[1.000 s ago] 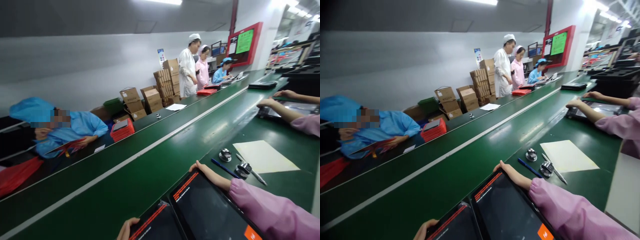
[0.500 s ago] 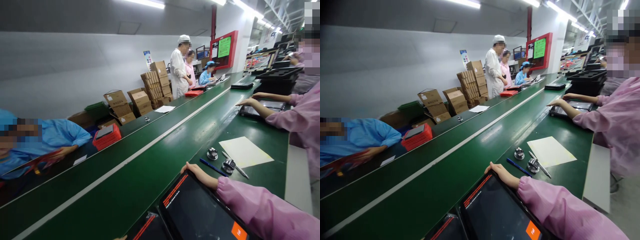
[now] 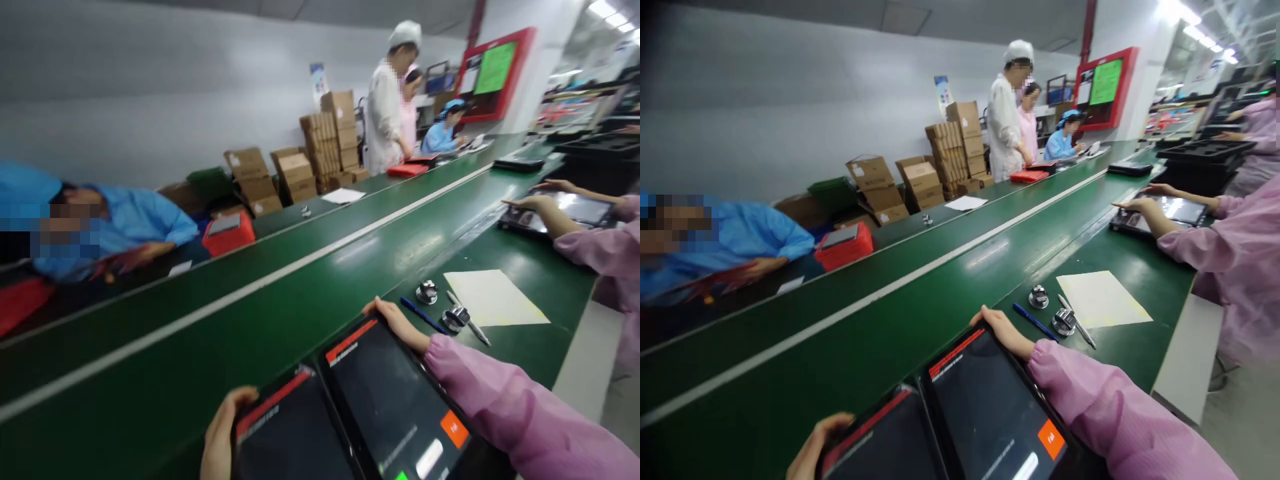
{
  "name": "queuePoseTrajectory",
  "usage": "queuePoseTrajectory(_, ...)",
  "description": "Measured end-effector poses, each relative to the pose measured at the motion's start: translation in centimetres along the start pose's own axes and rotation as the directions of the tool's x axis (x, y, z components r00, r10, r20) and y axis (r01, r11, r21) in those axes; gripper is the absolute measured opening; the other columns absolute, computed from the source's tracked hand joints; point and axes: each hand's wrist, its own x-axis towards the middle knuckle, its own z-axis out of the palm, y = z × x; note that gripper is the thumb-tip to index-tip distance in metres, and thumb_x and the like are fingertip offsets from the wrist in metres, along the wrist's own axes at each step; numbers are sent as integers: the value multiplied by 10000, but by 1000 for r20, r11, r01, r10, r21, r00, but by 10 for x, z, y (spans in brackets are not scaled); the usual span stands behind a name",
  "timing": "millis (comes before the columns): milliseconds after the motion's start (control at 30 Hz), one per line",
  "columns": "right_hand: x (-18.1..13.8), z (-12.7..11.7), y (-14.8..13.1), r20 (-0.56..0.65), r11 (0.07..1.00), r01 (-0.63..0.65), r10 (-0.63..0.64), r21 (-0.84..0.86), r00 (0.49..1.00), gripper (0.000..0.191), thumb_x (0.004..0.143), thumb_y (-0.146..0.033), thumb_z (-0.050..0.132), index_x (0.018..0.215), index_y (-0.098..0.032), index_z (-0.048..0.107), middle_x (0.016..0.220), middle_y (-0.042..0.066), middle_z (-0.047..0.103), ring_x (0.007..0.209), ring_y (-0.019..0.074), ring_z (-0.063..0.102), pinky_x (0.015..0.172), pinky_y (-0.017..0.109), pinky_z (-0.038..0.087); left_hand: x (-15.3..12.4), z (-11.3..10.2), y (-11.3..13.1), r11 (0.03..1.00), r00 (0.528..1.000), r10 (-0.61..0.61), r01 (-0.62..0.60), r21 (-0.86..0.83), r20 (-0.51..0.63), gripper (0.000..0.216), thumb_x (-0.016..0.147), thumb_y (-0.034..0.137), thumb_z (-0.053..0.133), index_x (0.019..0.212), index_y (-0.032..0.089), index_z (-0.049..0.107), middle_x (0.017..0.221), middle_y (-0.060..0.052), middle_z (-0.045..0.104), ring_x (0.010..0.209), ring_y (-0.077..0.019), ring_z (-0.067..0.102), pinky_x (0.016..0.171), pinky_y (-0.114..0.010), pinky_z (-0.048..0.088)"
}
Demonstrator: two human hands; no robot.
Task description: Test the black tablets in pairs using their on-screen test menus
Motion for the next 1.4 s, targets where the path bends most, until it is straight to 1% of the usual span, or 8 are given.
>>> queuePoseTrajectory(167, -32, -16, -23, -122, 984, 115, -131, -134, 984, 682, 941, -858, 474, 937, -222, 718, 1010, 83, 728, 1052, 275, 659, 1011, 445, 501, -39, 4, -8, 993, 979, 41, -63, -104, -197, 703, 713, 897, 661, 996, 255, 707, 981, -32, 719, 1032, -261, 681, 959, -381, 557)
queuePoseTrajectory(300, -81, -40, -51, -53, 939, 240, -260, -245, 964, 325, 958, -586, 699, 949, -265, 748, 986, 56, 730, 994, 261, 668, 942, 408, 521, -120, -13, -30, 987, 975, -121, 98, -130, -186, 702, 749, 758, 773, 1228, 258, 658, 1312, -80, 686, 1272, -286, 644, 1086, -401, 520)
queuePoseTrajectory(433, -130, -45, -79, 371, 598, 670, -559, -439, 742, 156, 994, -173, 635, 1048, -278, 737, 952, 35, 742, 864, 210, 712, 782, 346, 565, -198, -24, -36, 949, 968, -247, 231, -213, -52, 701, 722, 662, 864, 1254, 256, 660, 1343, -111, 695, 1291, -331, 652, 1062, -426, 560)
queuePoseTrajectory(567, -155, -24, -90, 616, 412, 834, -565, -367, 550, 159, 1054, -194, 568, 1084, -220, 722, 1005, 56, 756, 934, 193, 714, 861, 351, 559, -222, -23, -42, 949, 977, -210, 196, -247, -32, 669, 757, 578, 877, 1300, 266, 641, 1345, -118, 704, 1295, -349, 664, 1038, -440, 592)
queuePoseTrajectory(700, -163, -17, -92, 708, 325, 881, -527, -344, 471, 168, 1068, -221, 570, 1112, -220, 732, 1086, 56, 769, 968, 200, 709, 939, 382, 532, -222, -15, -47, 973, 984, -128, 101, -207, -123, 657, 768, 521, 889, 1318, 274, 630, 1398, -118, 678, 1305, -339, 668, 1062, -440, 592)
queuePoseTrajectory(1100, -174, -16, -92, 735, 302, 865, -457, -401, 501, 255, 1098, -306, 505, 1103, -246, 753, 1162, 84, 785, 999, 251, 724, 889, 436, 533, -199, -52, -45, 979, 966, 204, -198, 55, -156, 368, 946, 524, 712, 1231, 292, 734, 1326, -100, 720, 1227, -283, 720, 977, -373, 642)
queuePoseTrajectory(1267, -127, -8, -95, 767, 240, 888, -448, -392, 459, 346, 1122, -406, 464, 1081, -269, 779, 1266, 79, 766, 1084, 255, 694, 899, 442, 528, -132, -64, -6, 751, 890, 430, -446, 487, 150, 344, 1010, 553, 590, 1193, 338, 785, 1309, -86, 724, 1210, -302, 703, 1017, -467, 611)
queuePoseTrajectory(1400, -64, 16, -80, 682, 174, 788, -415, -590, 602, 407, 1118, -449, 452, 1267, -243, 770, 1412, 159, 686, 1166, 347, 654, 915, 535, 525, -77, -37, 23, 531, 840, 438, -530, 661, 322, 455, 1036, 580, 512, 1328, 325, 750, 1480, -137, 647, 1360, -397, 598, 1145, -711, 450)
